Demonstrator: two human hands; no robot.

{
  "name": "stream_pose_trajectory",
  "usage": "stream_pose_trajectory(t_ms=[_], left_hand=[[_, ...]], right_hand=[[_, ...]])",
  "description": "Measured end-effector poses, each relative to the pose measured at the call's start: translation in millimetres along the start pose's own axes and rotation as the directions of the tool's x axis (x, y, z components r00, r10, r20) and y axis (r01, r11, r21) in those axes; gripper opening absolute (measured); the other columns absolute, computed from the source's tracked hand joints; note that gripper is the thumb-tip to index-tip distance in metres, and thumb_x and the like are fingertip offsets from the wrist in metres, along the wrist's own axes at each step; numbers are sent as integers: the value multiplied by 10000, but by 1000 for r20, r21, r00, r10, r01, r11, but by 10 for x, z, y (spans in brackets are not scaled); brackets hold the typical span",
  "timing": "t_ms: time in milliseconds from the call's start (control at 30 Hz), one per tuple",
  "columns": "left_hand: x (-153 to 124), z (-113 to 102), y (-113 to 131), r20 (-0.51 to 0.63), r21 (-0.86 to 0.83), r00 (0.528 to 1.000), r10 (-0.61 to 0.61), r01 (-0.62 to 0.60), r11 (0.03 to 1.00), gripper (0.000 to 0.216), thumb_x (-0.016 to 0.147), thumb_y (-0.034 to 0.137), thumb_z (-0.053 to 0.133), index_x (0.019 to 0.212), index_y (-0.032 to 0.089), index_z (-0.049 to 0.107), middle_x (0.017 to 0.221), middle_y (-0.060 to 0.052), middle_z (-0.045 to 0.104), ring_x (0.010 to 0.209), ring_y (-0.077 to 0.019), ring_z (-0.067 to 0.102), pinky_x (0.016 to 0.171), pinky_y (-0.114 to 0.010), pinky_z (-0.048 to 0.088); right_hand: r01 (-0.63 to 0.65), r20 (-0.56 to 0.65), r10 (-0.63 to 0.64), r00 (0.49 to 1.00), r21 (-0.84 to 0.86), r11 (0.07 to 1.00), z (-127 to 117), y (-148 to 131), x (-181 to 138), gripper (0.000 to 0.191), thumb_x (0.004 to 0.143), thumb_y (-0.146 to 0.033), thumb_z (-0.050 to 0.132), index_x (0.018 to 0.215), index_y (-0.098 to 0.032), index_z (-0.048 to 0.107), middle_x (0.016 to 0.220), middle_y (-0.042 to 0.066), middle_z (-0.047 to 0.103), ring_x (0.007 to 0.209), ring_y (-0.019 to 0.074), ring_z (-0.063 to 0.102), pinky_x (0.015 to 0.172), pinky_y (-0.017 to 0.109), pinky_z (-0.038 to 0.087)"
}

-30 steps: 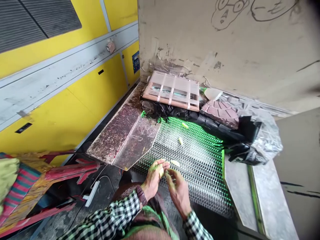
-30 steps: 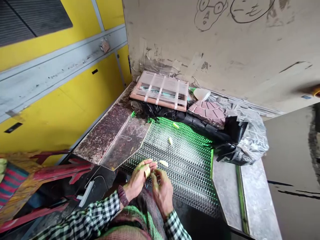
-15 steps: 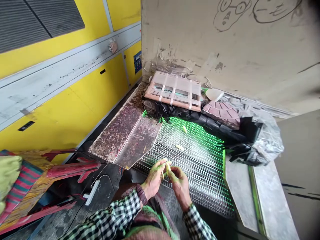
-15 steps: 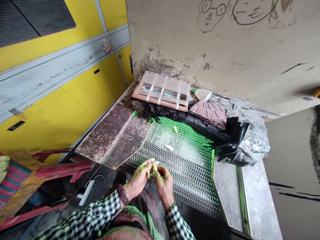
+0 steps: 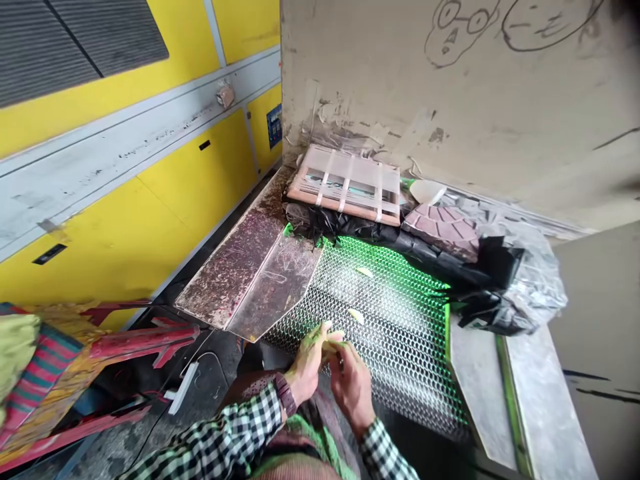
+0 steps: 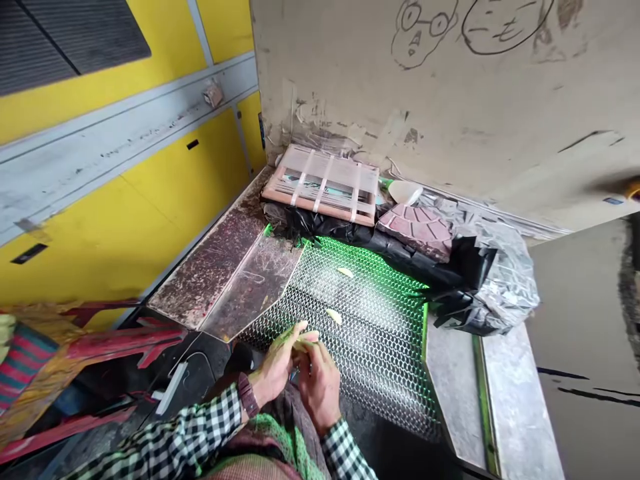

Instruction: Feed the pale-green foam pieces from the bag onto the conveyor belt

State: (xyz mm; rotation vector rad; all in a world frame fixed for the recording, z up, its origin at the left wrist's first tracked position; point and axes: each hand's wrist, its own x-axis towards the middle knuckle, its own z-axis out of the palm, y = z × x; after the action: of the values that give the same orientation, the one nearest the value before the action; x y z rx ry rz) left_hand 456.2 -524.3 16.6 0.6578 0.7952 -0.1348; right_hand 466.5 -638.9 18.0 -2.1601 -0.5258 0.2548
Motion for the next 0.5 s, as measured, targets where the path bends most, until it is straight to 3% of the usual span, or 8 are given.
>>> stream_pose_trajectory(t_ms=[133,200,367,500], left_hand=[[-41,-21,49,-14,7,1000,8,-8,1000,501,915,489,671,1318,206,580,1398,-188,623,1250,-276,630,1056,-447,494],[-54,-91,105,-41,47,998,44,-42,998,485,896,466,696,1290,201,596,1409,-194,613,1257,-287,627,1060,-463,489],[-177,-484,235,-71,130,995,64,-54,990,433,893,453,681,1216,168,646,1262,-194,706,1134,-280,699,1047,-470,503],[-428,-1054,224,-251,101,966,66,-42,994,483,865,443,701,1268,189,622,1235,-158,727,1124,-279,709,1055,-453,507]], right_hand=[[-302,-49,317,947,200,932,-112,310,78,421,967,-597,514,952,-213,687,767,42,685,646,195,590,595,294,457],[-395,-45,411,911,195,898,-213,457,144,495,924,-684,516,879,-216,673,660,19,646,570,187,550,530,283,409],[-448,-140,451,881,55,892,-469,613,321,547,879,-736,498,952,-227,686,624,7,643,475,174,494,453,263,309],[-424,-209,441,873,123,897,-564,583,503,541,887,-717,511,1058,-227,664,713,33,683,536,187,544,478,272,366]])
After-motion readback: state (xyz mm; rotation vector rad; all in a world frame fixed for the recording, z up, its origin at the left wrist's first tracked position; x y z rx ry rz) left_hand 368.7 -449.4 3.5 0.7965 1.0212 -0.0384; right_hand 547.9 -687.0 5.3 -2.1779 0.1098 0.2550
